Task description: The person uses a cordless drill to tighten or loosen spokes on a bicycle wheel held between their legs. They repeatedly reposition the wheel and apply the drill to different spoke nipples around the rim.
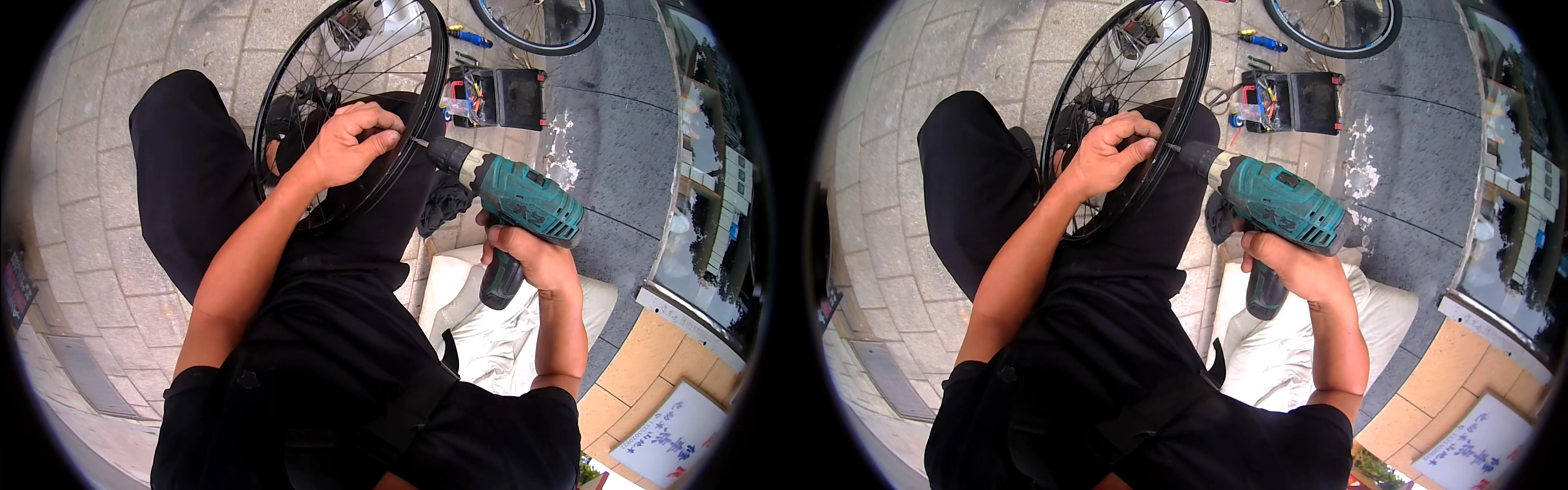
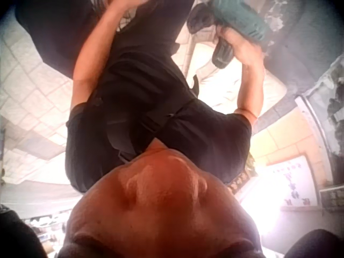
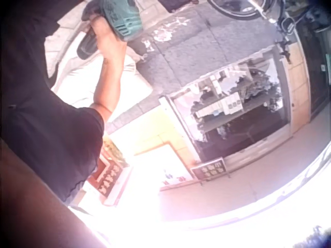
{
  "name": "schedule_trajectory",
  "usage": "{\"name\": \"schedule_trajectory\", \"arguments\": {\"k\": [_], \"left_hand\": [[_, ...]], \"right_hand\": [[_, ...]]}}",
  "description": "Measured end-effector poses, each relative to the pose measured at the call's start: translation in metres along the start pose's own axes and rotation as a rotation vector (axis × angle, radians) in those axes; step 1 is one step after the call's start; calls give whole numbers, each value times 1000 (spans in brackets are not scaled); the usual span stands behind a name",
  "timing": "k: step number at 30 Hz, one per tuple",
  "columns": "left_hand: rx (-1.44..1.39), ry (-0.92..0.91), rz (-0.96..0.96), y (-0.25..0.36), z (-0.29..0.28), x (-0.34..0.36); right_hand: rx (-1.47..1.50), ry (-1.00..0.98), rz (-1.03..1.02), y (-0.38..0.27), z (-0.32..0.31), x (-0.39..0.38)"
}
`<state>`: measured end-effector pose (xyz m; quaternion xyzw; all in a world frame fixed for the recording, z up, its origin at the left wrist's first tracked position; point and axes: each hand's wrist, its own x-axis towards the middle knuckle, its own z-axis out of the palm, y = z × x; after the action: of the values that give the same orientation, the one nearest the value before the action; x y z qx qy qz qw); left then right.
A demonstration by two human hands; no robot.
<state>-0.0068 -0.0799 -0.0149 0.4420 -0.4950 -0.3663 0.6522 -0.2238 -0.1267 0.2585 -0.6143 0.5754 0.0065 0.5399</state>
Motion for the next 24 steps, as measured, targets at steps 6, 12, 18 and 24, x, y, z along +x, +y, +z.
{"name": "schedule_trajectory", "arguments": {"k": [6,12,18,24], "left_hand": [[-4,54,55,-1,6,3],[25,88,35,4,11,1],[41,74,1,10,8,1],[-19,87,22,10,4,1]], "right_hand": [[-113,46,61,-14,1,-2],[-104,34,96,-30,2,-4],[-113,22,133,-36,0,-1],[-145,31,155,-37,-10,1]]}}
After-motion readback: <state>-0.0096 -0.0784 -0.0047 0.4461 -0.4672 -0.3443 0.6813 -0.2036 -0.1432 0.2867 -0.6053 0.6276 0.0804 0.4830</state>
